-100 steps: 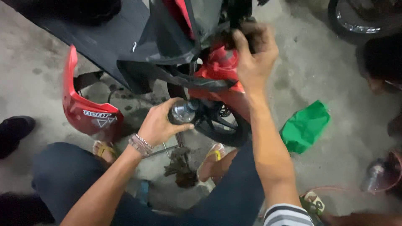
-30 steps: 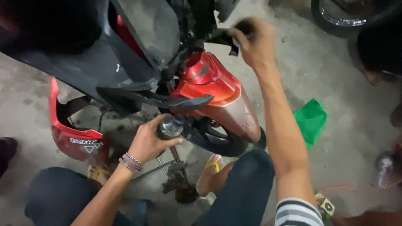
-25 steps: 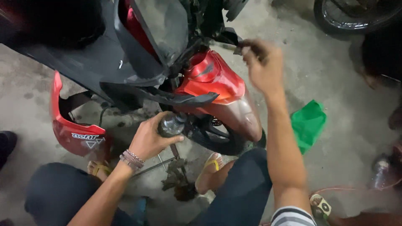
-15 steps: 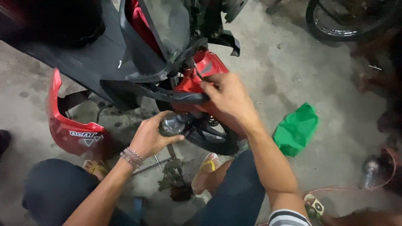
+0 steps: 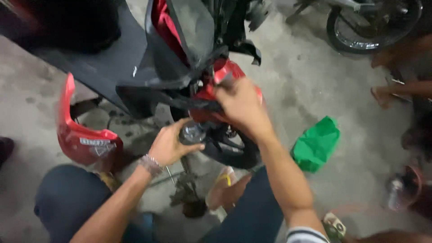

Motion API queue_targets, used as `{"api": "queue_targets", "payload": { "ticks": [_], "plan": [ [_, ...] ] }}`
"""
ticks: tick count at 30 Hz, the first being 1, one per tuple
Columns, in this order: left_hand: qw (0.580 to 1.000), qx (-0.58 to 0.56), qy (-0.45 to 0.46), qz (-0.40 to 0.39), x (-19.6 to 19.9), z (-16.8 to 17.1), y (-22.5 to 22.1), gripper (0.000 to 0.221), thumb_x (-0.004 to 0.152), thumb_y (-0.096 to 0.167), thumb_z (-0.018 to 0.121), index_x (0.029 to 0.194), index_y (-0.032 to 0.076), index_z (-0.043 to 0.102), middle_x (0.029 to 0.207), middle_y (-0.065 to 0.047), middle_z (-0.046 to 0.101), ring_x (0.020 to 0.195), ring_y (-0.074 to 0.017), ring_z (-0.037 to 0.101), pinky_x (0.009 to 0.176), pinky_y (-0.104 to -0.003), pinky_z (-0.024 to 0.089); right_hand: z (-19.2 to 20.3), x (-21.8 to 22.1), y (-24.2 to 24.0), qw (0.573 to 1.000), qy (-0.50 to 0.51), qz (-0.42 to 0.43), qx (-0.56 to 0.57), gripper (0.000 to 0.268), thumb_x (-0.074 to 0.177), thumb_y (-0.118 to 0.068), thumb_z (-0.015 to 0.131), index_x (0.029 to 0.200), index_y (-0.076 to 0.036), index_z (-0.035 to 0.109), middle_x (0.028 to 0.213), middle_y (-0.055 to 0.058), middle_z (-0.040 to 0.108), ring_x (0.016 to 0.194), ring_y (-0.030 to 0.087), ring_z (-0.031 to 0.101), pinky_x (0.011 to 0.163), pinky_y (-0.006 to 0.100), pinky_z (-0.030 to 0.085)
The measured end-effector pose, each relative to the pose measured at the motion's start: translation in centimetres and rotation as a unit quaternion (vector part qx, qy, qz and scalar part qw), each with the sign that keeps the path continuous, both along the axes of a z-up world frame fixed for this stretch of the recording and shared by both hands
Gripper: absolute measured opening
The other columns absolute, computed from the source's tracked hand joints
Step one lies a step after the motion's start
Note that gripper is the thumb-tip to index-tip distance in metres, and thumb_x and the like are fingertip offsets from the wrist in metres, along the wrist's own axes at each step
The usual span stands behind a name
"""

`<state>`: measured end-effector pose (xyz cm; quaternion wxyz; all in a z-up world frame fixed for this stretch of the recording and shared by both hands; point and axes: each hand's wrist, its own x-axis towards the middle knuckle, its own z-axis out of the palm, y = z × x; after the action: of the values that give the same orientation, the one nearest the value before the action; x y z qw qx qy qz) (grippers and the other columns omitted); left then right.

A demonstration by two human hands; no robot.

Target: Repairing a motorcycle by applying fluid and adjusting components with a screwdriver

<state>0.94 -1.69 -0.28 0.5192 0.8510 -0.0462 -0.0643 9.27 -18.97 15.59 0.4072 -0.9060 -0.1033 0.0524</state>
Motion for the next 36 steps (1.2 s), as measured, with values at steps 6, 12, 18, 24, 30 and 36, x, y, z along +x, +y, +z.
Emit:
{"api": "queue_targets", "payload": {
  "ticks": [6, 12, 18, 24, 30, 36],
  "plan": [
    [1.0, 0.003, 0.006, 0.001, 0.5, 0.3, 0.4, 0.082, 0.063, 0.045, 0.094, 0.13, 0.008, 0.064, 0.116, -0.018, 0.076, 0.113, -0.0411, 0.07, 0.098, -0.053, 0.054, 0.1, 1.5, -6.2, 0.994, -0.016, -0.054, -0.096, 0.014, 0.087, -0.033, 0.075, 0.086, -0.02, 0.08, 0.065, 0.004, 0.07, 0.063, 0.011, 0.068, 0.055, 0.028, 0.047],
    [1.0, 0.023, 0.018, 0.008, -0.1, 0.5, 0.2, 0.084, 0.06, 0.051, 0.095, 0.127, 0.01, 0.064, 0.113, -0.017, 0.076, 0.112, -0.0394, 0.07, 0.097, -0.051, 0.054, -3.7, 3.1, -3.6, 0.995, -0.043, 0.029, -0.089, 0.023, 0.084, -0.021, 0.066, 0.091, -0.004, 0.08, 0.075, 0.021, 0.072, 0.081, 0.038, 0.075, 0.066, 0.048, 0.052],
    [0.998, 0.049, -0.023, 0.013, 0.4, 0.6, -0.4, 0.08, 0.06, 0.053, 0.094, 0.116, 0.004, 0.065, 0.107, -0.021, 0.075, 0.107, -0.0425, 0.071, 0.092, -0.054, 0.055, -2.4, 1.0, 1.5, 0.979, -0.014, 0.006, -0.202, 0.029, 0.084, -0.037, 0.064, 0.08, -0.012, 0.076, 0.063, 0.013, 0.069, 0.075, 0.043, 0.073, 0.065, 0.053, 0.051],
    [1.0, 0.014, 0.019, 0.003, 0.3, 0.0, 0.0, 0.087, 0.06, 0.058, 0.094, 0.125, 0.008, 0.065, 0.112, -0.016, 0.076, 0.111, -0.0396, 0.071, 0.096, -0.052, 0.055, 1.0, -1.3, -4.2, 0.997, -0.026, -0.06, 0.036, 0.02, 0.093, -0.015, 0.068, 0.101, -0.001, 0.078, 0.057, 0.013, 0.066, 0.048, 0.016, 0.062, 0.045, 0.029, 0.052],
    [0.998, 0.042, 0.044, 0.004, -0.4, -0.5, 0.1, 0.09, 0.059, 0.061, 0.092, 0.129, 0.013, 0.063, 0.118, -0.011, 0.074, 0.118, -0.036, 0.068, 0.098, -0.051, 0.054, -3.7, 2.8, -9.1, 0.993, -0.073, 0.021, 0.092, 0.031, 0.098, 0.006, 0.057, 0.127, 0.009, 0.067, 0.096, 0.027, 0.074, 0.078, 0.026, 0.071, 0.071, 0.034, 0.058],
    [0.999, 0.018, 0.044, 0.005, -0.3, -0.4, 0.2, 0.09, 0.061, 0.058, 0.092, 0.131, 0.01, 0.063, 0.119, -0.018, 0.074, 0.119, -0.041, 0.066, 0.1, -0.053, 0.053, -5.9, 4.9, -9.4, 0.99, -0.123, -0.012, 0.062, 0.034, 0.088, -0.008, 0.081, 0.121, -0.004, 0.076, 0.085, 0.012, 0.065, 0.077, 0.018, 0.056, 0.068, 0.031, 0.049]
  ]
}}
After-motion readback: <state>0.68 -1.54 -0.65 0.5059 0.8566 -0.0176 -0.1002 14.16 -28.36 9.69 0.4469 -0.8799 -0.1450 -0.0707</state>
